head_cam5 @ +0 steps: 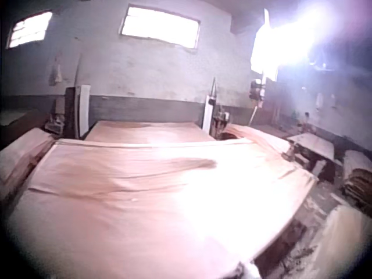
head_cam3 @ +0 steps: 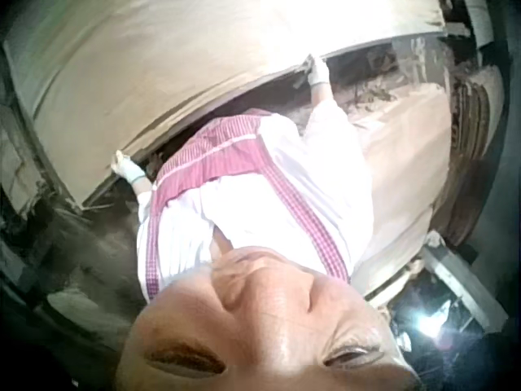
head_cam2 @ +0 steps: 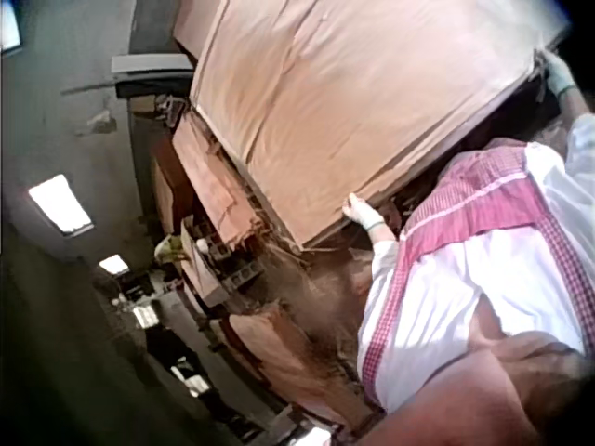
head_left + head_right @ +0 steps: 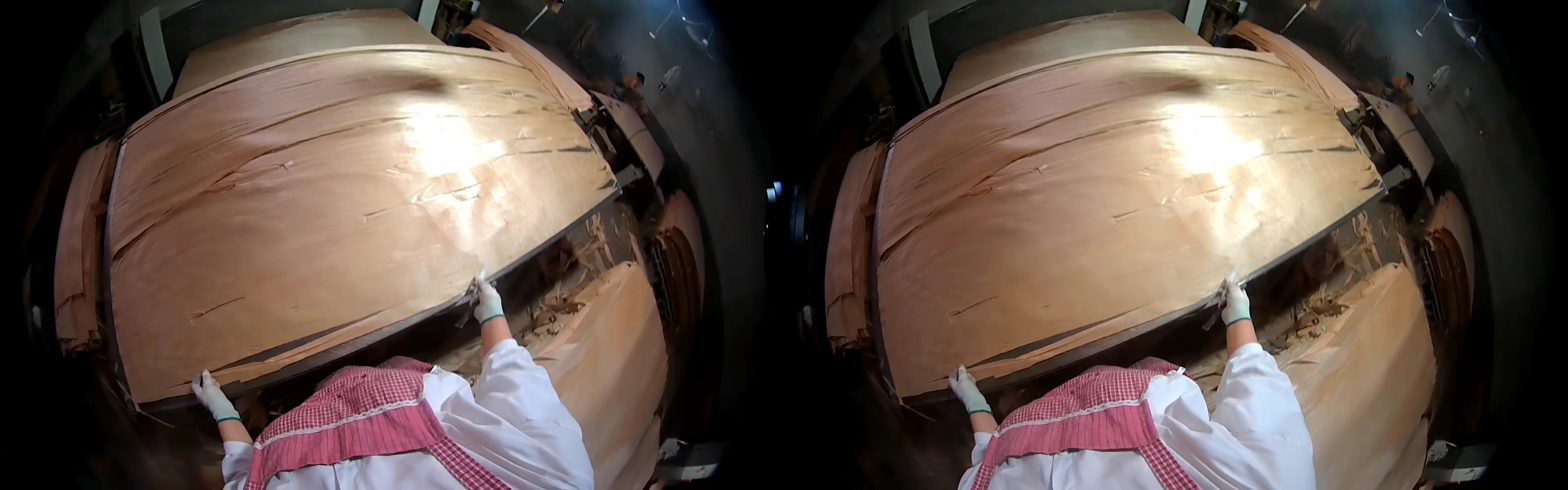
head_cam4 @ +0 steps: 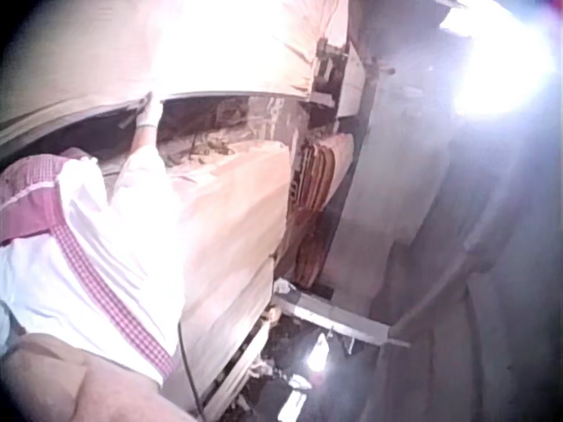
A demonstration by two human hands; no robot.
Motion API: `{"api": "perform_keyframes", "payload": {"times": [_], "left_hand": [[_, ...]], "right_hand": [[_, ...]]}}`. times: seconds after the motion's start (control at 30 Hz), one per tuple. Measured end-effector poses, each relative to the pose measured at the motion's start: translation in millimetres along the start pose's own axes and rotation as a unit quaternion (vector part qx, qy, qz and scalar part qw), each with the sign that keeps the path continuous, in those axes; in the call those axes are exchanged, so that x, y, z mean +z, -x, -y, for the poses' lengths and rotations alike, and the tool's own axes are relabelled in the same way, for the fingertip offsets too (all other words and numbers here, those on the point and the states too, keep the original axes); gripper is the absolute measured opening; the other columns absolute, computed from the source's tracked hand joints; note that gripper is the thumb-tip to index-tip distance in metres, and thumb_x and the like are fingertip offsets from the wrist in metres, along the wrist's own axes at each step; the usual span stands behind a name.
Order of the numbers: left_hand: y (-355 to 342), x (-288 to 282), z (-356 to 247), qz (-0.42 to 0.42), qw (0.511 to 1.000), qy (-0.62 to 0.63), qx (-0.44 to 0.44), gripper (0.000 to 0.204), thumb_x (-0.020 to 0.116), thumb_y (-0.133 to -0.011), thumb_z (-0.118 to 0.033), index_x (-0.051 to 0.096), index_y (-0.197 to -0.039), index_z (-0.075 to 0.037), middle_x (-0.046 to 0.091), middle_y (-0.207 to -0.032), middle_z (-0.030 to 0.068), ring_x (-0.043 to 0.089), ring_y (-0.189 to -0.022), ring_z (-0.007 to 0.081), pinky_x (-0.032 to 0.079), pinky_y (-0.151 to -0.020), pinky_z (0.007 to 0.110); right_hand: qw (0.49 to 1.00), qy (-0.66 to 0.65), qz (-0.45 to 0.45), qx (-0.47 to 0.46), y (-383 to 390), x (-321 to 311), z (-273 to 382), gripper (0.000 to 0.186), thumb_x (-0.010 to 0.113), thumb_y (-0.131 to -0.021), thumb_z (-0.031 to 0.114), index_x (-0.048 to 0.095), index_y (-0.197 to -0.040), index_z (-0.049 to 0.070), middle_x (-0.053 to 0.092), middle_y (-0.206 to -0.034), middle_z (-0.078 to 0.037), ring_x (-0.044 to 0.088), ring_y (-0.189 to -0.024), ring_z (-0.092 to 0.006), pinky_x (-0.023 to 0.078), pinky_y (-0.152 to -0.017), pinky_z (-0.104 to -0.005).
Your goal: The person applies adhesive tape to cracks in wood veneer sheets and uses a utility knife to trim strips of veneer before applying them to the edges of the sheets.
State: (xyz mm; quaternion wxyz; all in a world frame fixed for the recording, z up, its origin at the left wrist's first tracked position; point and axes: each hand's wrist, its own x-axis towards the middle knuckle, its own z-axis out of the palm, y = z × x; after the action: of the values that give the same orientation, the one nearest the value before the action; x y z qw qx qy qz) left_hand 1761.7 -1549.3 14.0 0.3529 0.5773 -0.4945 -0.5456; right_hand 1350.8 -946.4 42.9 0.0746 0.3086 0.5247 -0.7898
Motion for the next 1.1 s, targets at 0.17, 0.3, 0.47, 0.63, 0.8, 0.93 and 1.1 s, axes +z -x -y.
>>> {"api": "perform_keyframes", "payload": {"times": [0.17, 0.3, 0.47, 0.63, 0.8, 0.93, 1.1], "left_hand": [[-6.2, 37.0, -26.9, -0.016, 0.962, -0.208, 0.173, 0.037, 0.059, -0.093, -0.019, 0.052, -0.120, 0.005, 0.058, -0.117, 0.0171, 0.055, -0.105, 0.0280, 0.043, -0.094, 0.038], [60.8, 129.6, -67.5, 0.137, 0.929, -0.258, 0.228, 0.041, 0.059, -0.091, -0.021, 0.052, -0.123, 0.005, 0.057, -0.118, 0.0192, 0.054, -0.109, 0.0298, 0.041, -0.099, 0.040], [179.1, 237.7, -71.0, 0.396, 0.728, -0.358, 0.431, 0.035, 0.061, -0.088, -0.021, 0.056, -0.116, -0.002, 0.058, -0.112, 0.0189, 0.054, -0.108, 0.0362, 0.043, -0.095, 0.044], [276.6, 347.5, -56.6, 0.587, 0.540, -0.262, 0.544, 0.022, 0.058, -0.086, -0.023, 0.059, -0.104, -0.010, 0.060, -0.104, 0.0137, 0.057, -0.099, 0.0327, 0.045, -0.087, 0.045], [320.6, 475.3, -41.7, 0.571, 0.455, -0.375, 0.572, 0.019, 0.059, -0.085, -0.025, 0.058, -0.097, -0.011, 0.060, -0.101, 0.0100, 0.058, -0.095, 0.0281, 0.046, -0.082, 0.042], [331.7, 555.4, -64.9, 0.457, 0.502, -0.402, 0.615, 0.026, 0.064, -0.082, -0.027, 0.057, -0.099, -0.009, 0.058, -0.099, 0.0100, 0.057, -0.093, 0.0276, 0.046, -0.078, 0.039], [337.0, 608.9, -71.0, 0.434, 0.547, -0.440, 0.565, 0.028, 0.065, -0.081, -0.026, 0.057, -0.102, -0.010, 0.057, -0.103, 0.0085, 0.055, -0.096, 0.0269, 0.044, -0.081, 0.039]], "right_hand": [[0.998, 0.032, -0.054, 0.013, -14.6, 17.8, -4.7, 0.012, 0.058, -0.093, 0.019, 0.061, -0.095, 0.008, 0.059, -0.072, -0.003, 0.048, -0.051, -0.0075, 0.035, -0.040, -0.0192], [0.996, 0.063, -0.036, -0.047, -15.2, 9.9, -5.1, 0.011, 0.057, -0.093, 0.017, 0.058, -0.099, 0.007, 0.060, -0.077, -0.004, 0.058, -0.058, -0.0124, 0.039, -0.039, -0.0225], [0.992, 0.106, 0.030, -0.055, -14.4, 13.8, 12.3, 0.016, 0.058, -0.092, 0.015, 0.057, -0.104, 0.004, 0.063, -0.083, -0.006, 0.060, -0.062, -0.0140, 0.044, -0.046, -0.0263], [0.981, 0.182, 0.035, -0.059, -18.4, 12.5, 46.6, 0.013, 0.058, -0.093, 0.014, 0.059, -0.100, 0.004, 0.066, -0.084, -0.006, 0.058, -0.059, -0.0110, 0.040, -0.044, -0.0226], [0.944, 0.320, 0.060, -0.059, -60.3, 19.8, 115.6, 0.014, 0.062, -0.090, 0.016, 0.063, -0.095, 0.003, 0.065, -0.076, -0.005, 0.057, -0.056, -0.0117, 0.041, -0.047, -0.0234], [0.912, 0.387, 0.109, -0.080, -127.3, 32.4, 140.7, 0.017, 0.065, -0.089, 0.019, 0.065, -0.091, 0.002, 0.065, -0.075, -0.004, 0.056, -0.057, -0.0109, 0.043, -0.051, -0.0250], [0.920, 0.334, 0.196, -0.061, -186.6, 90.2, 137.6, 0.019, 0.066, -0.088, 0.020, 0.066, -0.083, 0.001, 0.063, -0.069, -0.002, 0.055, -0.057, -0.0096, 0.042, -0.055, -0.0239]]}}
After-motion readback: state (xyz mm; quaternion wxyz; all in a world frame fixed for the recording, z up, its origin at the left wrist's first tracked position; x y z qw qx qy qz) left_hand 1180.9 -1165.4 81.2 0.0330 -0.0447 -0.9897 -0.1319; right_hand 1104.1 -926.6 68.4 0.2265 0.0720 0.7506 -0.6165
